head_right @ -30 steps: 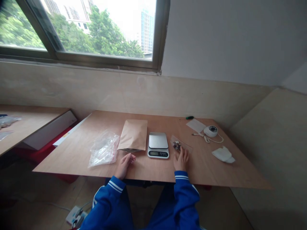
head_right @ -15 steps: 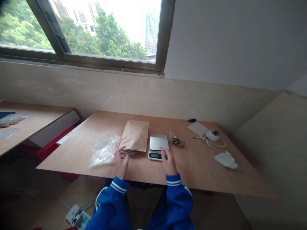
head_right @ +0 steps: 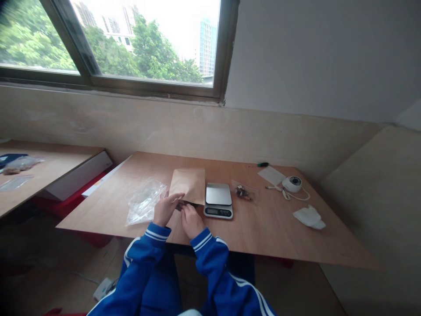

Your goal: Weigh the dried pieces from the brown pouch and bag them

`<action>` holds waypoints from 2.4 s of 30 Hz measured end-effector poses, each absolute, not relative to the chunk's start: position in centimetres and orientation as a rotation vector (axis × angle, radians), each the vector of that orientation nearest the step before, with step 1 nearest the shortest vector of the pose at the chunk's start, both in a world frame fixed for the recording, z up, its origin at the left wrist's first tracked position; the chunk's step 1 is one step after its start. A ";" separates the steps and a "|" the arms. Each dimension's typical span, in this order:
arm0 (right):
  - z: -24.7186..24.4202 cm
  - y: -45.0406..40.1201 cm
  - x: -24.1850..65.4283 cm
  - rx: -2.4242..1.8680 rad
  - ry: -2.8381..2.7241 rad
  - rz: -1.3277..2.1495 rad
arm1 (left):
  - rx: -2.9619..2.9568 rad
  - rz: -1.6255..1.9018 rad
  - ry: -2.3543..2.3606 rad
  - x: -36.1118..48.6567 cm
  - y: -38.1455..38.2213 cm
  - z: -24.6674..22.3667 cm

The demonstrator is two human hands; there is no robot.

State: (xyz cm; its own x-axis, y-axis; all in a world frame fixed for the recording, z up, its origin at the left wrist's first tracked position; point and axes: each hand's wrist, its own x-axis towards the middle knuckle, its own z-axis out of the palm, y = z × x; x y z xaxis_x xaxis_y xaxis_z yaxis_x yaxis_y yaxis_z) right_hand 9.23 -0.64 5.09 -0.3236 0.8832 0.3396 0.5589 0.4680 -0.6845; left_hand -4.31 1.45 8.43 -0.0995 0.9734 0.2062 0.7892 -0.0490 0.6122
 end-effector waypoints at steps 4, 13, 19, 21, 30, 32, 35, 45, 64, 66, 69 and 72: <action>6.2 -0.7 9.0 -1.383 -2.173 0.363 | 1.802 0.969 1.973 -3.4 0.7 10.2; 8.6 -1.5 9.1 -1.377 -2.087 0.168 | 1.742 1.118 1.968 -2.9 -0.7 12.8; 8.2 -1.8 8.7 -1.539 -1.958 0.138 | 1.737 1.102 1.932 -2.6 -1.7 13.1; 8.4 -1.6 8.7 -1.611 -1.987 0.150 | 1.724 1.072 1.916 -2.3 -1.9 12.9; 8.7 -1.2 9.8 -1.569 -2.066 0.386 | 1.595 1.133 1.811 -2.1 -2.1 12.6; 8.0 -1.5 10.1 -1.457 -2.026 0.434 | 1.573 1.152 1.780 -2.1 -2.1 12.6; 7.1 -1.9 10.6 -1.329 -1.919 0.516 | 1.570 1.187 1.744 -2.1 -2.1 12.6; 10.2 -3.5 12.9 -1.062 -1.592 0.939 | 1.598 1.181 1.775 -2.6 -1.8 13.1; 5.4 6.6 20.3 -1.641 -1.495 0.383 | 1.499 1.226 1.903 -2.8 -0.8 15.1; 6.7 4.6 19.1 -1.609 -1.513 0.289 | 1.497 1.239 1.889 -3.0 -0.7 15.2; 9.4 -0.2 16.9 -1.363 -1.567 0.238 | 1.492 1.252 1.854 -3.0 -0.5 15.1; 11.2 -3.8 14.5 -1.022 -1.795 0.567 | 1.486 1.244 1.827 -2.5 -0.3 14.8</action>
State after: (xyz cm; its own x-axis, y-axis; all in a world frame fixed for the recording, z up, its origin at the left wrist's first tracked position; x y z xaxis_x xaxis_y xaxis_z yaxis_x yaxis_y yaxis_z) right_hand 14.49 -3.77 11.18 -0.1899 0.8387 0.5104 0.3935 0.5413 -0.7431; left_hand -2.53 -0.26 14.80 -0.3003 0.9373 0.1767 0.5079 0.0003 0.8614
